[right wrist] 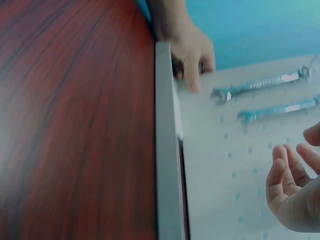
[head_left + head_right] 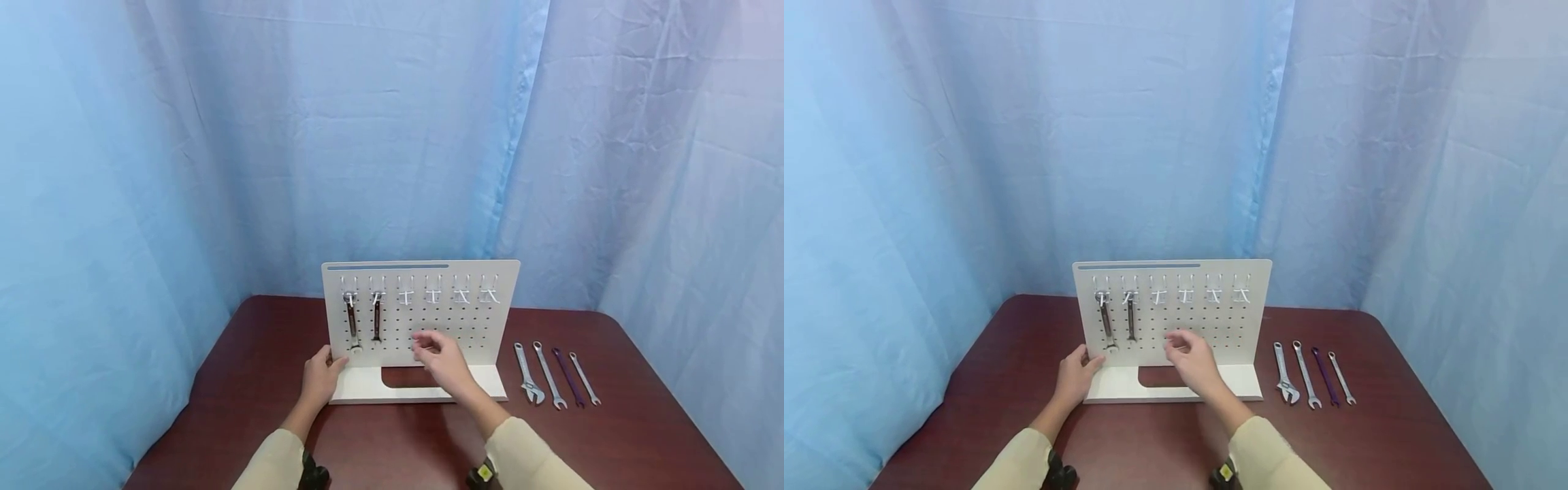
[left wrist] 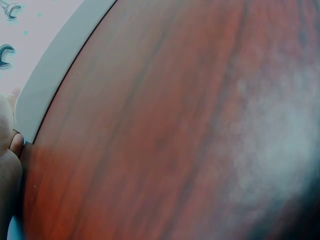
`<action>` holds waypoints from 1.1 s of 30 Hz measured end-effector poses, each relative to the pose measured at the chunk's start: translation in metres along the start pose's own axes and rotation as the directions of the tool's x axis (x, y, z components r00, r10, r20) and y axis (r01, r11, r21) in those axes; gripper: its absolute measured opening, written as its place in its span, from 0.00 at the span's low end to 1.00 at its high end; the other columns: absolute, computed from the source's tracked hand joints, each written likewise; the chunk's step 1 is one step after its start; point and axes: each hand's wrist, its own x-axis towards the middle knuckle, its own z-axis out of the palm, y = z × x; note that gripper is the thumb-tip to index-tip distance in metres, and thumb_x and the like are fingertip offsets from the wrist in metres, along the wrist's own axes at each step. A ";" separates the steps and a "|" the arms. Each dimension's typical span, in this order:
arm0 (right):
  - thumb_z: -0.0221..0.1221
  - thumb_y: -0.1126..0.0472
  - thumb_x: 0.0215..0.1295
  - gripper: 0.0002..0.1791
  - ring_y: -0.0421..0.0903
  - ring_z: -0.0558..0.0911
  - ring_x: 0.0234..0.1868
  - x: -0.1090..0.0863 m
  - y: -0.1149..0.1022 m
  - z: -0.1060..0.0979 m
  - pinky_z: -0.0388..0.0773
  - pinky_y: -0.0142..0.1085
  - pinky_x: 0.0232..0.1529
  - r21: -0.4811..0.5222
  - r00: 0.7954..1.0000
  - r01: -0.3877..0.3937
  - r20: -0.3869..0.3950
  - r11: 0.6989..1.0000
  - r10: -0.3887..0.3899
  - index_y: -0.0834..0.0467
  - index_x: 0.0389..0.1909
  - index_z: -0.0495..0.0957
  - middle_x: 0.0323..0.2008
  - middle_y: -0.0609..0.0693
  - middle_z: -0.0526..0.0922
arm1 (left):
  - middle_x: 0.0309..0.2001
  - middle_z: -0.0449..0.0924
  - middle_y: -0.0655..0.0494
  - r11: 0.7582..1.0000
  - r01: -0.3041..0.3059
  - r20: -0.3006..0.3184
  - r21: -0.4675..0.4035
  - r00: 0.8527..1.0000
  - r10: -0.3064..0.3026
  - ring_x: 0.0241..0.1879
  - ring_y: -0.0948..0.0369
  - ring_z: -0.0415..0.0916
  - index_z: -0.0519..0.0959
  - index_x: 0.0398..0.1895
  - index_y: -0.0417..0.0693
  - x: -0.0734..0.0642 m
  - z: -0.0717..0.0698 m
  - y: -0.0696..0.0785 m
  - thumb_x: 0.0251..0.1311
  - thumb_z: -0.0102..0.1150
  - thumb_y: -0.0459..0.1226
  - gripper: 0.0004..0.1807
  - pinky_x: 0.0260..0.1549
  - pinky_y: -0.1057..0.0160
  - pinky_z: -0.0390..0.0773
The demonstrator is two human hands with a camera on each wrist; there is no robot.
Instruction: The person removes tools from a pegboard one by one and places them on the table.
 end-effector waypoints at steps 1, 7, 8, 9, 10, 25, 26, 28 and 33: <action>0.61 0.69 0.67 0.16 0.53 0.84 0.38 0.002 -0.004 0.005 0.81 0.43 0.33 0.007 1.000 0.010 0.022 1.000 -0.010 0.68 0.54 0.79 0.40 0.61 0.83 | 0.23 0.66 0.57 1.000 0.000 0.000 -0.001 1.000 0.000 0.24 0.60 0.62 0.73 0.34 0.46 0.000 0.000 0.000 0.65 0.66 0.39 0.11 0.25 0.62 0.64; 0.60 0.67 0.69 0.20 0.48 0.83 0.34 0.021 -0.019 0.027 0.78 0.37 0.33 0.031 0.992 0.037 0.122 0.999 -0.040 0.64 0.61 0.76 0.39 0.61 0.83 | 0.24 0.67 0.56 1.000 0.003 -0.006 -0.001 1.000 -0.003 0.25 0.60 0.63 0.74 0.35 0.45 0.000 0.001 0.000 0.65 0.67 0.38 0.10 0.25 0.62 0.64; 0.60 0.67 0.69 0.21 0.48 0.83 0.34 0.024 -0.022 0.030 0.78 0.37 0.33 0.039 0.991 0.031 0.125 0.999 -0.036 0.63 0.62 0.76 0.39 0.62 0.83 | 0.24 0.67 0.57 1.000 0.006 -0.007 -0.001 1.000 -0.006 0.25 0.60 0.63 0.74 0.35 0.45 0.000 0.001 0.000 0.65 0.67 0.38 0.10 0.25 0.63 0.64; 0.59 0.68 0.68 0.22 0.49 0.84 0.34 0.027 -0.025 0.033 0.77 0.36 0.33 0.049 0.991 0.025 0.128 0.998 -0.031 0.63 0.63 0.75 0.40 0.63 0.83 | 0.24 0.67 0.57 1.000 0.009 -0.008 -0.002 1.000 -0.009 0.25 0.60 0.63 0.74 0.35 0.45 0.000 0.001 0.000 0.65 0.67 0.38 0.10 0.25 0.63 0.64; 0.58 0.68 0.68 0.23 0.50 0.84 0.34 0.030 -0.027 0.036 0.77 0.36 0.33 0.061 0.992 0.013 0.127 0.998 -0.021 0.63 0.64 0.74 0.40 0.64 0.83 | 0.24 0.67 0.57 1.000 0.012 -0.007 -0.002 1.000 -0.012 0.25 0.60 0.63 0.74 0.34 0.45 0.000 0.001 0.000 0.65 0.67 0.38 0.10 0.25 0.63 0.64; 0.60 0.61 0.72 0.13 0.43 0.81 0.32 0.047 -0.043 0.062 0.78 0.35 0.32 0.160 0.987 -0.098 0.140 0.982 0.076 0.67 0.48 0.79 0.32 0.54 0.81 | 0.22 0.63 0.57 0.999 -0.009 -0.014 0.032 1.000 0.009 0.23 0.61 0.61 0.71 0.31 0.46 0.000 -0.004 -0.002 0.64 0.67 0.39 0.13 0.24 0.63 0.61; 0.60 0.60 0.72 0.12 0.43 0.81 0.32 0.047 -0.043 0.062 0.78 0.35 0.32 0.155 0.989 -0.097 0.129 0.983 0.077 0.67 0.47 0.79 0.32 0.53 0.80 | 0.22 0.63 0.57 0.999 -0.013 -0.008 0.030 1.000 0.013 0.23 0.61 0.60 0.71 0.31 0.46 0.000 -0.004 -0.002 0.64 0.67 0.39 0.13 0.24 0.63 0.61; 0.60 0.60 0.72 0.12 0.44 0.80 0.34 0.045 -0.043 0.061 0.78 0.36 0.33 0.134 0.991 -0.088 0.110 0.987 0.073 0.66 0.46 0.80 0.34 0.53 0.80 | 0.22 0.63 0.57 0.999 -0.017 0.003 0.027 1.000 0.017 0.23 0.61 0.60 0.70 0.31 0.46 0.000 -0.002 -0.001 0.65 0.66 0.39 0.14 0.24 0.63 0.62; 0.61 0.59 0.71 0.10 0.43 0.81 0.37 0.041 -0.043 0.058 0.80 0.40 0.37 0.119 0.994 -0.072 0.087 0.990 0.061 0.64 0.42 0.81 0.38 0.50 0.81 | 0.22 0.62 0.57 1.000 -0.009 -0.016 0.017 1.000 0.009 0.23 0.60 0.60 0.70 0.30 0.47 0.000 0.000 0.001 0.64 0.67 0.38 0.14 0.24 0.63 0.61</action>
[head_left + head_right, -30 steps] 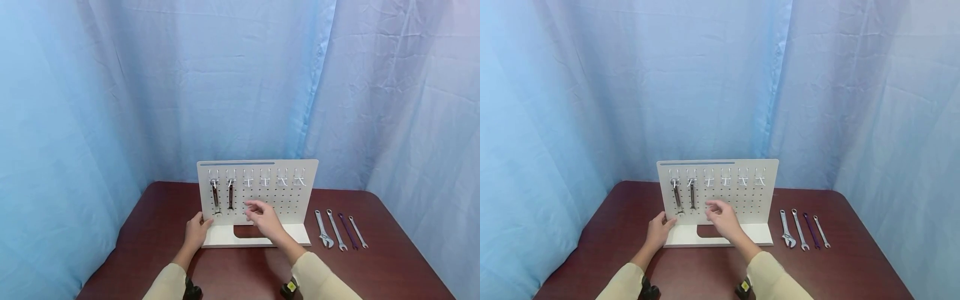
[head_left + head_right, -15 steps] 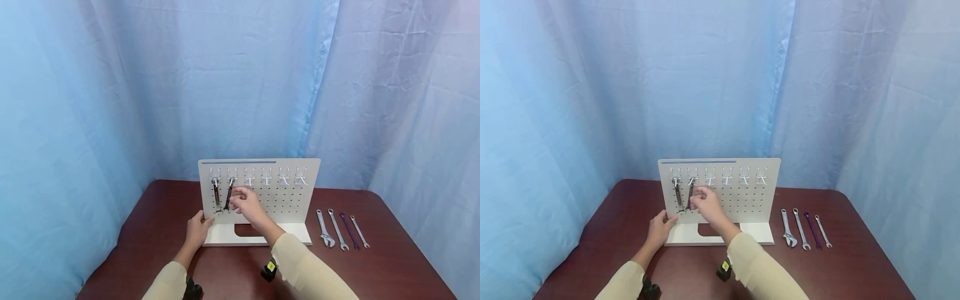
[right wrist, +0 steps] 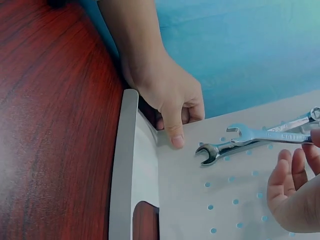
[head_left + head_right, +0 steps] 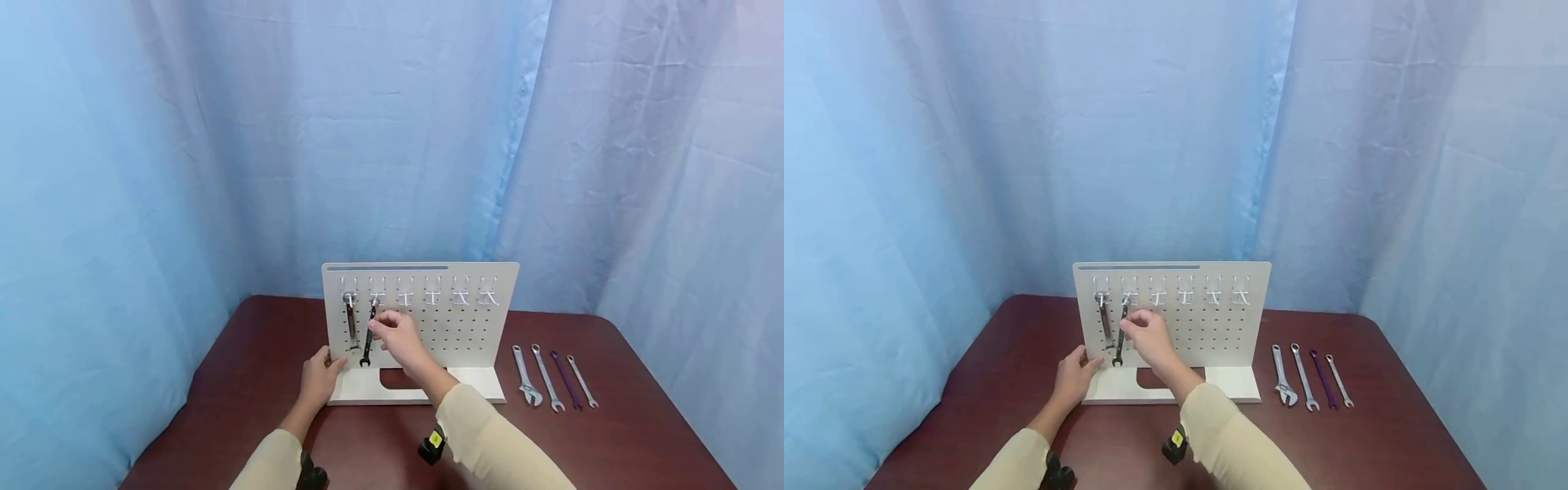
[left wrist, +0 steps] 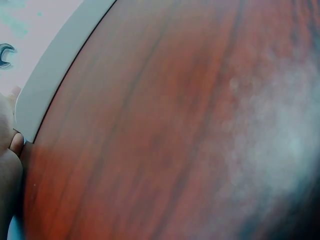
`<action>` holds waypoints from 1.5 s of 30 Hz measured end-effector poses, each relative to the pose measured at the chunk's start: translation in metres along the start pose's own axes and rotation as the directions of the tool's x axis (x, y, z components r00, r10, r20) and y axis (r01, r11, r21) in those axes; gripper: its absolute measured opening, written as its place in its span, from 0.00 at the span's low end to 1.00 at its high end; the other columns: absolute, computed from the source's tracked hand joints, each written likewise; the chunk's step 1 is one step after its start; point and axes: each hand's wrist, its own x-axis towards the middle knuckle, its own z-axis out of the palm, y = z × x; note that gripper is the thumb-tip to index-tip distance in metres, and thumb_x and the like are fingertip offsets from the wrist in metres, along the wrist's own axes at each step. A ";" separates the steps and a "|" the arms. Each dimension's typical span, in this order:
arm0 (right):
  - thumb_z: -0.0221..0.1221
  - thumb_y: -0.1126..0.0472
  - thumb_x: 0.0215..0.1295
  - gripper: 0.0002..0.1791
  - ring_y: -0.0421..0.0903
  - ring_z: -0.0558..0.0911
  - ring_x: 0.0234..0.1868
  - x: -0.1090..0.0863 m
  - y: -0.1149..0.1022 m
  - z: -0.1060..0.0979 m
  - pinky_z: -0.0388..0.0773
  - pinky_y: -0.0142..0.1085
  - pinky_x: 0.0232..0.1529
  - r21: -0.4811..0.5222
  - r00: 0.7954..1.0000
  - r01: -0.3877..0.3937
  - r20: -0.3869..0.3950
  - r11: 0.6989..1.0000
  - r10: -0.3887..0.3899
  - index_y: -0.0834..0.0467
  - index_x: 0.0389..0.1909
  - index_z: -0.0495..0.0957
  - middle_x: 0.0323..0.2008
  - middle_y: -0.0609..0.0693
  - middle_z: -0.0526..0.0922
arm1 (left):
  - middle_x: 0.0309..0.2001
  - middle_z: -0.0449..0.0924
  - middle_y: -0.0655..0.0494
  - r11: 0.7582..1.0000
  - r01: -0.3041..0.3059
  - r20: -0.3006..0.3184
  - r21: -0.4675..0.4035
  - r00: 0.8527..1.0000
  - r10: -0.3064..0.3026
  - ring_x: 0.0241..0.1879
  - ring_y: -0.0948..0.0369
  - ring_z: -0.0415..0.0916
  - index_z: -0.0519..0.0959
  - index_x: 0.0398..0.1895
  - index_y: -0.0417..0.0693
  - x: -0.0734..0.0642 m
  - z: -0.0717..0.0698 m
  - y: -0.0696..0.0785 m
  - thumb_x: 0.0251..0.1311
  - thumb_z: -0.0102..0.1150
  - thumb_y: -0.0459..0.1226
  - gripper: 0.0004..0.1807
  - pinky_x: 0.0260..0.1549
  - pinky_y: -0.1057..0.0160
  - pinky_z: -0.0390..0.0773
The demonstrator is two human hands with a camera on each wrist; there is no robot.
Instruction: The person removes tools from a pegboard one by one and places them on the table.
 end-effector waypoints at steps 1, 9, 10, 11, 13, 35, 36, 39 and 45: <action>0.61 0.60 0.71 0.10 0.43 0.82 0.37 -0.001 -0.001 0.000 0.81 0.40 0.36 0.005 1.000 0.002 -0.002 1.000 -0.002 0.64 0.41 0.81 0.38 0.50 0.81 | 0.22 0.62 0.57 1.000 -0.003 -0.006 -0.001 1.000 0.003 0.23 0.60 0.60 0.70 0.30 0.46 0.000 0.000 0.000 0.64 0.68 0.38 0.14 0.24 0.63 0.61; 0.63 0.62 0.69 0.08 0.43 0.80 0.31 -0.012 -0.006 0.004 0.78 0.36 0.31 0.022 0.999 0.044 -0.005 0.999 -0.044 0.66 0.36 0.81 0.31 0.50 0.80 | 0.25 0.72 0.57 1.000 -0.031 -0.028 0.001 0.999 0.031 0.25 0.60 0.65 0.77 0.37 0.44 -0.001 0.000 -0.001 0.62 0.69 0.36 0.09 0.25 0.62 0.65; 0.63 0.62 0.68 0.09 0.42 0.80 0.31 -0.013 -0.007 0.004 0.78 0.37 0.31 0.021 0.999 0.048 -0.005 0.999 -0.048 0.66 0.36 0.81 0.32 0.50 0.80 | 0.25 0.73 0.57 1.000 -0.029 -0.028 0.001 0.999 0.029 0.25 0.60 0.65 0.78 0.38 0.44 -0.001 0.001 -0.001 0.62 0.69 0.36 0.08 0.25 0.62 0.65; 0.64 0.62 0.68 0.09 0.42 0.80 0.31 -0.015 -0.008 0.004 0.78 0.37 0.31 0.021 0.999 0.052 -0.006 0.998 -0.051 0.66 0.36 0.81 0.32 0.51 0.81 | 0.26 0.74 0.57 1.000 -0.025 -0.025 -0.001 0.999 0.025 0.26 0.60 0.66 0.78 0.38 0.44 -0.001 0.000 0.000 0.63 0.69 0.36 0.08 0.26 0.62 0.66; 0.64 0.62 0.68 0.09 0.42 0.80 0.31 -0.018 -0.010 0.005 0.77 0.37 0.31 0.022 0.998 0.059 -0.008 0.998 -0.059 0.66 0.37 0.81 0.32 0.51 0.81 | 0.26 0.74 0.56 1.000 -0.016 -0.020 -0.002 1.000 0.016 0.26 0.60 0.66 0.79 0.38 0.44 -0.001 0.000 0.000 0.63 0.68 0.37 0.08 0.26 0.62 0.66; 0.65 0.62 0.66 0.07 0.46 0.74 0.26 -0.060 -0.002 -0.042 0.73 0.31 0.26 -0.080 0.999 0.048 0.025 0.996 -0.046 0.64 0.36 0.81 0.28 0.49 0.76 | 0.24 0.67 0.56 1.000 -0.003 0.001 -0.001 1.000 0.003 0.25 0.59 0.64 0.75 0.35 0.45 0.001 -0.003 0.003 0.64 0.67 0.38 0.10 0.26 0.61 0.65; 0.65 0.63 0.67 0.07 0.45 0.74 0.26 -0.061 0.000 -0.048 0.73 0.31 0.26 -0.083 0.999 0.045 0.023 0.996 -0.043 0.65 0.36 0.81 0.28 0.49 0.76 | 0.24 0.67 0.56 1.000 -0.001 0.000 -0.004 1.000 0.001 0.26 0.59 0.64 0.75 0.35 0.45 0.001 -0.003 0.003 0.64 0.68 0.38 0.10 0.26 0.61 0.65; 0.64 0.64 0.68 0.09 0.45 0.75 0.25 -0.066 0.006 -0.065 0.76 0.33 0.27 -0.081 1.000 0.023 0.022 0.996 -0.021 0.67 0.38 0.80 0.27 0.50 0.75 | 0.24 0.68 0.56 1.000 0.003 0.003 -0.001 1.000 -0.003 0.26 0.58 0.64 0.75 0.36 0.45 0.002 -0.001 0.002 0.64 0.67 0.38 0.10 0.26 0.61 0.65; 0.58 0.65 0.73 0.09 0.45 0.77 0.30 -0.078 0.021 -0.104 0.83 0.42 0.35 -0.115 0.998 -0.031 0.045 0.993 0.037 0.70 0.39 0.75 0.29 0.52 0.74 | 0.26 0.70 0.56 1.000 0.031 0.028 -0.001 0.999 -0.031 0.27 0.59 0.65 0.76 0.38 0.45 0.002 0.001 -0.001 0.66 0.66 0.39 0.09 0.27 0.61 0.66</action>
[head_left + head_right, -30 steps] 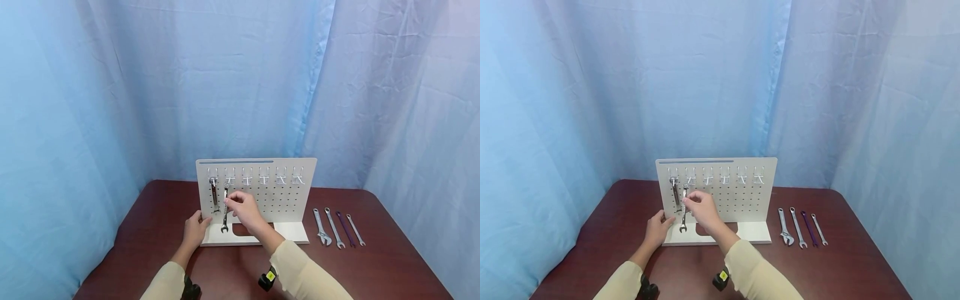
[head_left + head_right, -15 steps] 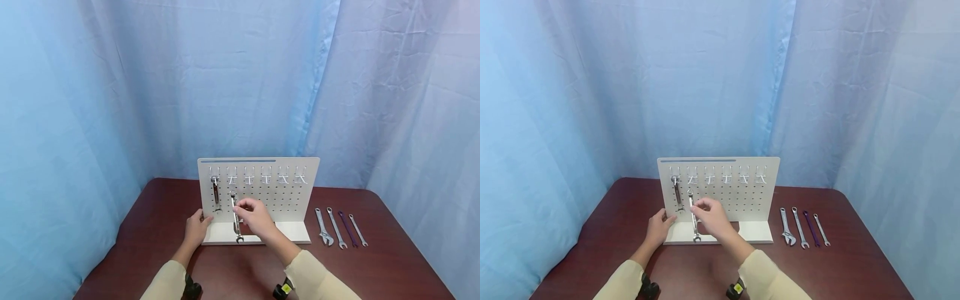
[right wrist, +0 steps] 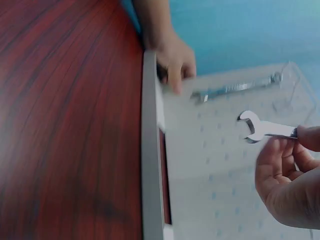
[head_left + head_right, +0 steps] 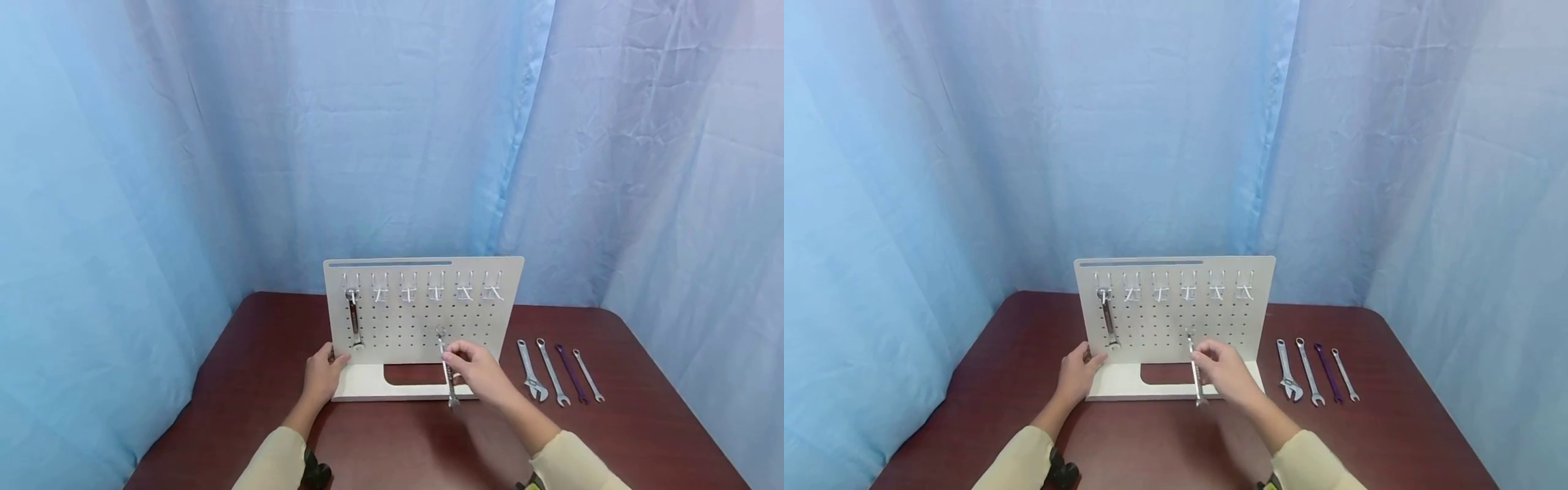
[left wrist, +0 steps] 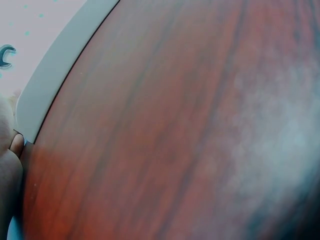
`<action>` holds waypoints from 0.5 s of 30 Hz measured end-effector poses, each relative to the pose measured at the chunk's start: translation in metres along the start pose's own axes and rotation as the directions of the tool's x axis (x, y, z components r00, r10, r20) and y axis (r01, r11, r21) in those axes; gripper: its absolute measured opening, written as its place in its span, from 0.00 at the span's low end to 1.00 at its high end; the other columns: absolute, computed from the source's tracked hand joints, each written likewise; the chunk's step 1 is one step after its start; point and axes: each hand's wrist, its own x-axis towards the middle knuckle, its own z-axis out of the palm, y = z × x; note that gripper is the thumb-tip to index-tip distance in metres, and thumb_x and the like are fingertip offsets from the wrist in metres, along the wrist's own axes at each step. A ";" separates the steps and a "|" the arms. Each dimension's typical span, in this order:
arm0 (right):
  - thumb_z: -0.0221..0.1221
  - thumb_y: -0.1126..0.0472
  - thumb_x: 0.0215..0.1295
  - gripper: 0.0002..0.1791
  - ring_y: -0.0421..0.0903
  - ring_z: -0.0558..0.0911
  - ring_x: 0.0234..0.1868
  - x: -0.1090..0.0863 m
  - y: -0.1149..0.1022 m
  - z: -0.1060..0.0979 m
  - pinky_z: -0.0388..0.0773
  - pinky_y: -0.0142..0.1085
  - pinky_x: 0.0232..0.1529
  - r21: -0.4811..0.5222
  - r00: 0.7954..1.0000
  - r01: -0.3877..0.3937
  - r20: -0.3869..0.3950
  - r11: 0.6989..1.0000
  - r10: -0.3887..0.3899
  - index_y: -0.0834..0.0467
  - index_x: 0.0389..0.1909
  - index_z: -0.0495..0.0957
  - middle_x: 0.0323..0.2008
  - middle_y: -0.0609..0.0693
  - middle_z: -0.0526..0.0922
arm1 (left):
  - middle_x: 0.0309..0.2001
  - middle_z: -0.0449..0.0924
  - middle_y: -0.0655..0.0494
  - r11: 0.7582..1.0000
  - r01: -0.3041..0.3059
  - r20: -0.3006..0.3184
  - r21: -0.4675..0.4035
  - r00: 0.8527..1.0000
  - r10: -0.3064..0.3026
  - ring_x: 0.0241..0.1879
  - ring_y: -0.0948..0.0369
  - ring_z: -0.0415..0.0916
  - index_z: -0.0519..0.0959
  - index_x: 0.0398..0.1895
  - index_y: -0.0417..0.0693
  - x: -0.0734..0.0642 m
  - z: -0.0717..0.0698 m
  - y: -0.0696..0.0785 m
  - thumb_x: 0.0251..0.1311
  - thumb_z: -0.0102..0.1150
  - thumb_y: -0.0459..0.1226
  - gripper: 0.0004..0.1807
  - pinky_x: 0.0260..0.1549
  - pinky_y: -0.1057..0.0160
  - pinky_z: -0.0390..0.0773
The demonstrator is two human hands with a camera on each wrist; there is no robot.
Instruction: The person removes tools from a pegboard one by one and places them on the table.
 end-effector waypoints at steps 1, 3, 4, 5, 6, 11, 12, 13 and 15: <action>0.56 0.65 0.74 0.09 0.45 0.77 0.32 -0.002 0.004 -0.006 0.83 0.42 0.35 -0.001 1.000 -0.016 0.010 1.000 0.016 0.70 0.39 0.73 0.30 0.51 0.73 | 0.26 0.70 0.56 1.000 -0.002 -0.001 -0.001 1.000 0.002 0.27 0.59 0.65 0.76 0.38 0.45 0.000 0.000 0.000 0.66 0.66 0.39 0.09 0.27 0.61 0.66; 0.53 0.64 0.77 0.09 0.45 0.77 0.35 -0.006 0.012 -0.019 0.83 0.43 0.35 0.001 0.998 -0.049 0.035 0.999 0.049 0.69 0.39 0.71 0.32 0.51 0.72 | 0.25 0.71 0.56 1.000 -0.005 -0.004 -0.008 1.000 0.005 0.27 0.58 0.65 0.76 0.38 0.45 -0.001 0.000 0.000 0.66 0.66 0.38 0.09 0.27 0.61 0.66; 0.51 0.64 0.78 0.10 0.46 0.77 0.34 -0.008 0.017 -0.026 0.82 0.44 0.34 0.005 0.996 -0.069 0.055 0.998 0.069 0.68 0.39 0.70 0.32 0.52 0.72 | 0.25 0.71 0.56 1.000 -0.009 -0.007 -0.009 1.000 0.009 0.27 0.58 0.66 0.76 0.38 0.44 -0.001 -0.001 0.000 0.66 0.66 0.38 0.08 0.27 0.61 0.66; 0.49 0.63 0.79 0.10 0.47 0.78 0.33 -0.010 0.021 -0.033 0.82 0.44 0.33 0.012 0.993 -0.094 0.068 0.995 0.093 0.67 0.39 0.69 0.31 0.53 0.73 | 0.25 0.71 0.56 1.000 -0.013 -0.009 -0.007 1.000 0.012 0.27 0.59 0.65 0.76 0.37 0.45 -0.001 -0.001 0.000 0.66 0.66 0.38 0.08 0.27 0.61 0.66; 0.48 0.62 0.80 0.10 0.48 0.78 0.32 -0.012 0.026 -0.040 0.81 0.44 0.31 0.017 0.989 -0.124 0.079 0.992 0.122 0.66 0.39 0.68 0.30 0.54 0.73 | 0.25 0.71 0.56 1.000 -0.015 -0.010 -0.005 1.000 0.015 0.27 0.59 0.65 0.77 0.38 0.45 -0.001 -0.001 0.000 0.66 0.66 0.38 0.08 0.27 0.61 0.66; 0.45 0.55 0.81 0.14 0.50 0.76 0.25 -0.024 0.047 -0.079 0.74 0.42 0.22 0.009 0.961 -0.252 0.119 0.968 0.249 0.65 0.44 0.67 0.27 0.56 0.76 | 0.25 0.71 0.56 1.000 -0.017 -0.006 -0.006 1.000 0.017 0.26 0.59 0.65 0.76 0.37 0.45 -0.002 -0.001 0.001 0.66 0.66 0.38 0.08 0.27 0.61 0.66; 0.46 0.55 0.81 0.15 0.50 0.76 0.26 -0.026 0.051 -0.087 0.74 0.42 0.22 0.003 0.957 -0.268 0.117 0.963 0.266 0.66 0.46 0.67 0.27 0.56 0.76 | 0.25 0.71 0.56 1.000 -0.016 -0.004 -0.010 1.000 0.016 0.26 0.59 0.65 0.76 0.37 0.45 -0.002 -0.001 0.001 0.66 0.66 0.38 0.08 0.27 0.61 0.66; 0.47 0.56 0.80 0.15 0.50 0.77 0.27 -0.029 0.055 -0.095 0.74 0.42 0.23 -0.008 0.956 -0.273 0.111 0.962 0.272 0.68 0.49 0.67 0.28 0.57 0.76 | 0.25 0.71 0.56 1.000 -0.018 -0.002 -0.011 1.000 0.018 0.26 0.59 0.65 0.76 0.37 0.45 -0.002 -0.001 0.001 0.66 0.65 0.39 0.08 0.27 0.61 0.66; 0.50 0.60 0.77 0.17 0.50 0.78 0.29 -0.032 0.063 -0.111 0.77 0.43 0.25 -0.026 0.956 -0.278 0.093 0.960 0.279 0.71 0.53 0.67 0.31 0.58 0.78 | 0.25 0.70 0.56 1.000 -0.013 0.002 -0.014 1.000 0.013 0.26 0.59 0.64 0.76 0.37 0.46 -0.002 -0.001 0.001 0.67 0.65 0.39 0.08 0.27 0.62 0.66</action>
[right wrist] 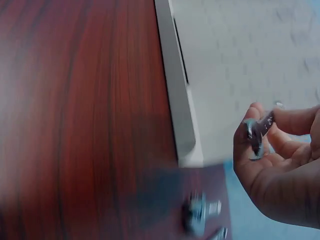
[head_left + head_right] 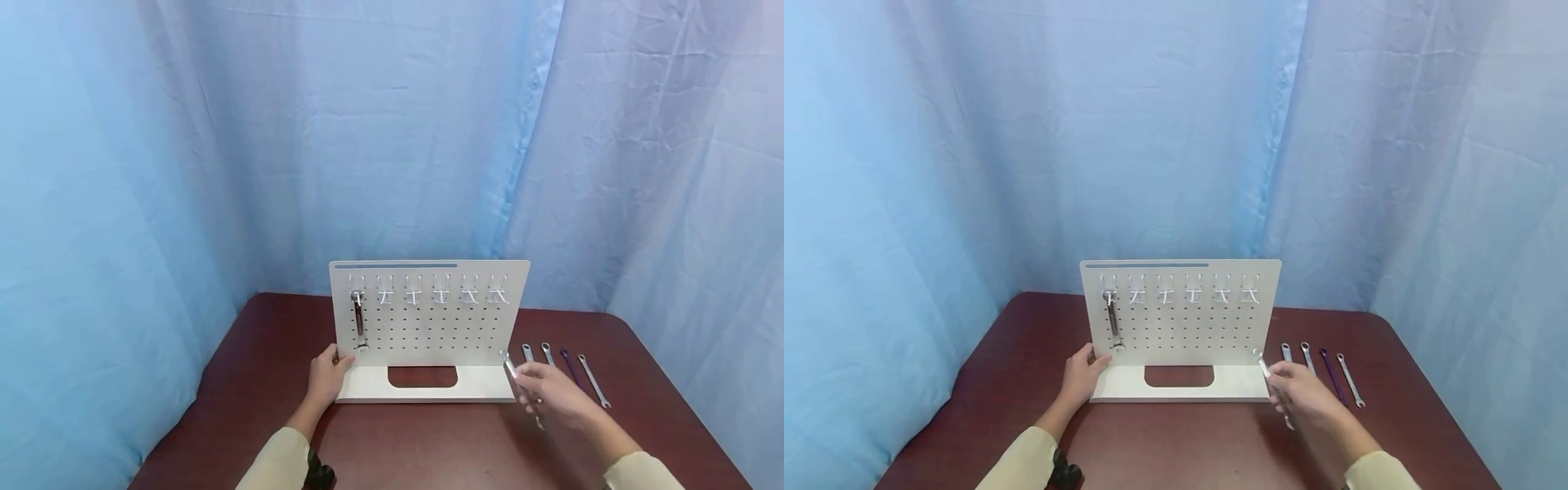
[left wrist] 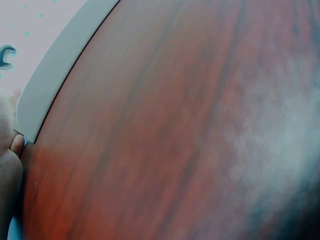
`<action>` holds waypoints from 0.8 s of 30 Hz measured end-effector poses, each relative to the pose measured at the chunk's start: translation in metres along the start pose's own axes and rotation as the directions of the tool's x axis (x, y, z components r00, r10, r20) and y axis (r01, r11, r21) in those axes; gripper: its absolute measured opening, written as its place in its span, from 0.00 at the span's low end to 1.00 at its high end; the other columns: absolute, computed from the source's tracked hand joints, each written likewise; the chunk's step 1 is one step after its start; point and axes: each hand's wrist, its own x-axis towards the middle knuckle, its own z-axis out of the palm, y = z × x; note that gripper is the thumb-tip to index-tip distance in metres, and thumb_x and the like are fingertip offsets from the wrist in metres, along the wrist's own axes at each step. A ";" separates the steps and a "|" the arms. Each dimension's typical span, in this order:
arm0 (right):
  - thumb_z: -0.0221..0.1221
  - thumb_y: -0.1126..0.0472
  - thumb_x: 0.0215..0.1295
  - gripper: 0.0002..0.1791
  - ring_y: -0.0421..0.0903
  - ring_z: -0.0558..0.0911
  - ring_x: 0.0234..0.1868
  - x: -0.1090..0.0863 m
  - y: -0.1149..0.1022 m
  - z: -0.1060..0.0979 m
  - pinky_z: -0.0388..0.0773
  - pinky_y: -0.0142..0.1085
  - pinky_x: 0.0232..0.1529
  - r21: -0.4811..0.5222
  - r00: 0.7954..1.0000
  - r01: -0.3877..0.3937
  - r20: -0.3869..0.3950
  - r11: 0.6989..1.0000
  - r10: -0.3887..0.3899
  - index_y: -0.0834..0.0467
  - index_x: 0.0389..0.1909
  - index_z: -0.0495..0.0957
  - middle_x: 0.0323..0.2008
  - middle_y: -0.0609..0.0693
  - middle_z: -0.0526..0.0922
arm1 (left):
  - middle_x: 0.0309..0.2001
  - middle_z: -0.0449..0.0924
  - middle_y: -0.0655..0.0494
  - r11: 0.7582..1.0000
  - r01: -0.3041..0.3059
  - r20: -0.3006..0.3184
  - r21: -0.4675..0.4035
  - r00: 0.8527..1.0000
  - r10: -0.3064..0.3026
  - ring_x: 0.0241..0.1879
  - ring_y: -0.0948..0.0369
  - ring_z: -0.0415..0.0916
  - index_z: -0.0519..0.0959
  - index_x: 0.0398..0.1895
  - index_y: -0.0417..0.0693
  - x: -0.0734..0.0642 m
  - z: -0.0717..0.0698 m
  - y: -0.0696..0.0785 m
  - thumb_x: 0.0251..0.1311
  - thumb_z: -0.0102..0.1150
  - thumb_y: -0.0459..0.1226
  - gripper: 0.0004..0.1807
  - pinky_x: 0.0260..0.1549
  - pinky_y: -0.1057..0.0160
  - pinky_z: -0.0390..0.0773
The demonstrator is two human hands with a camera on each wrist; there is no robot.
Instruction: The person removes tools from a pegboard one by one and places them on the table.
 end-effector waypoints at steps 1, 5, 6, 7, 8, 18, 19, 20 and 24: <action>0.51 0.62 0.76 0.17 0.50 0.78 0.30 -0.001 0.004 -0.008 0.77 0.43 0.27 -0.009 1.000 -0.005 -0.010 1.000 0.005 0.73 0.54 0.67 0.31 0.58 0.78 | 0.25 0.70 0.57 1.000 0.001 0.001 -0.002 1.000 -0.001 0.26 0.60 0.64 0.75 0.36 0.46 0.000 0.000 0.000 0.67 0.65 0.39 0.08 0.27 0.62 0.66; 0.53 0.68 0.71 0.21 0.51 0.81 0.33 -0.002 0.022 -0.042 0.80 0.44 0.33 -0.024 0.998 -0.019 -0.067 1.000 0.017 0.78 0.58 0.66 0.36 0.60 0.80 | 0.24 0.67 0.57 1.000 0.004 0.001 -0.006 1.000 -0.004 0.25 0.60 0.63 0.74 0.34 0.46 0.000 0.000 0.000 0.67 0.65 0.39 0.10 0.26 0.63 0.65; 0.52 0.68 0.71 0.21 0.51 0.81 0.33 -0.002 0.025 -0.050 0.80 0.44 0.33 -0.020 0.996 -0.031 -0.085 0.999 0.029 0.78 0.58 0.65 0.36 0.60 0.80 | 0.24 0.67 0.57 1.000 0.002 0.000 -0.007 1.000 -0.002 0.25 0.60 0.63 0.73 0.34 0.47 0.000 0.000 0.000 0.67 0.65 0.39 0.10 0.25 0.63 0.65; 0.52 0.68 0.72 0.22 0.52 0.81 0.33 -0.003 0.029 -0.057 0.80 0.45 0.34 -0.022 0.994 -0.043 -0.106 0.999 0.040 0.79 0.59 0.65 0.36 0.60 0.80 | 0.24 0.66 0.57 1.000 0.002 -0.001 -0.008 1.000 -0.002 0.25 0.60 0.62 0.73 0.34 0.47 0.000 0.000 0.000 0.67 0.65 0.39 0.10 0.25 0.63 0.64; 0.52 0.68 0.72 0.22 0.52 0.82 0.34 -0.003 0.033 -0.065 0.80 0.45 0.34 -0.025 0.991 -0.047 -0.128 0.999 0.044 0.79 0.60 0.64 0.36 0.59 0.81 | 0.23 0.65 0.57 1.000 0.002 -0.001 -0.007 1.000 -0.002 0.25 0.60 0.62 0.72 0.33 0.47 0.000 0.000 0.000 0.67 0.65 0.39 0.11 0.25 0.63 0.64; 0.49 0.69 0.73 0.25 0.47 0.81 0.32 0.000 0.065 -0.132 0.79 0.43 0.31 -0.149 0.950 -0.137 -0.300 0.979 0.087 0.84 0.62 0.59 0.34 0.54 0.82 | 0.23 0.65 0.57 1.000 0.012 -0.004 -0.003 1.000 -0.012 0.25 0.60 0.62 0.72 0.32 0.47 0.001 0.001 -0.002 0.67 0.65 0.39 0.11 0.25 0.63 0.64; 0.49 0.69 0.73 0.24 0.47 0.80 0.32 0.001 0.069 -0.137 0.79 0.43 0.31 -0.158 0.944 -0.144 -0.319 0.977 0.088 0.84 0.61 0.60 0.34 0.54 0.82 | 0.23 0.65 0.57 1.000 0.009 -0.003 -0.001 1.000 -0.009 0.25 0.60 0.62 0.72 0.32 0.47 0.001 0.001 -0.002 0.67 0.65 0.39 0.11 0.25 0.62 0.64; 0.49 0.70 0.72 0.24 0.46 0.80 0.31 0.001 0.072 -0.142 0.79 0.43 0.30 -0.173 0.937 -0.155 -0.338 0.973 0.089 0.84 0.61 0.61 0.34 0.55 0.82 | 0.23 0.64 0.56 1.000 0.007 -0.002 -0.001 1.000 -0.007 0.24 0.60 0.62 0.72 0.32 0.47 0.001 0.001 -0.001 0.67 0.65 0.39 0.12 0.25 0.63 0.64; 0.53 0.69 0.69 0.23 0.46 0.78 0.34 0.003 0.084 -0.159 0.78 0.42 0.30 -0.270 0.906 -0.194 -0.419 0.943 0.066 0.83 0.57 0.67 0.37 0.61 0.81 | 0.23 0.64 0.57 1.000 0.000 -0.002 0.004 1.000 0.000 0.24 0.60 0.62 0.71 0.32 0.47 0.001 0.002 -0.001 0.67 0.65 0.39 0.12 0.25 0.63 0.64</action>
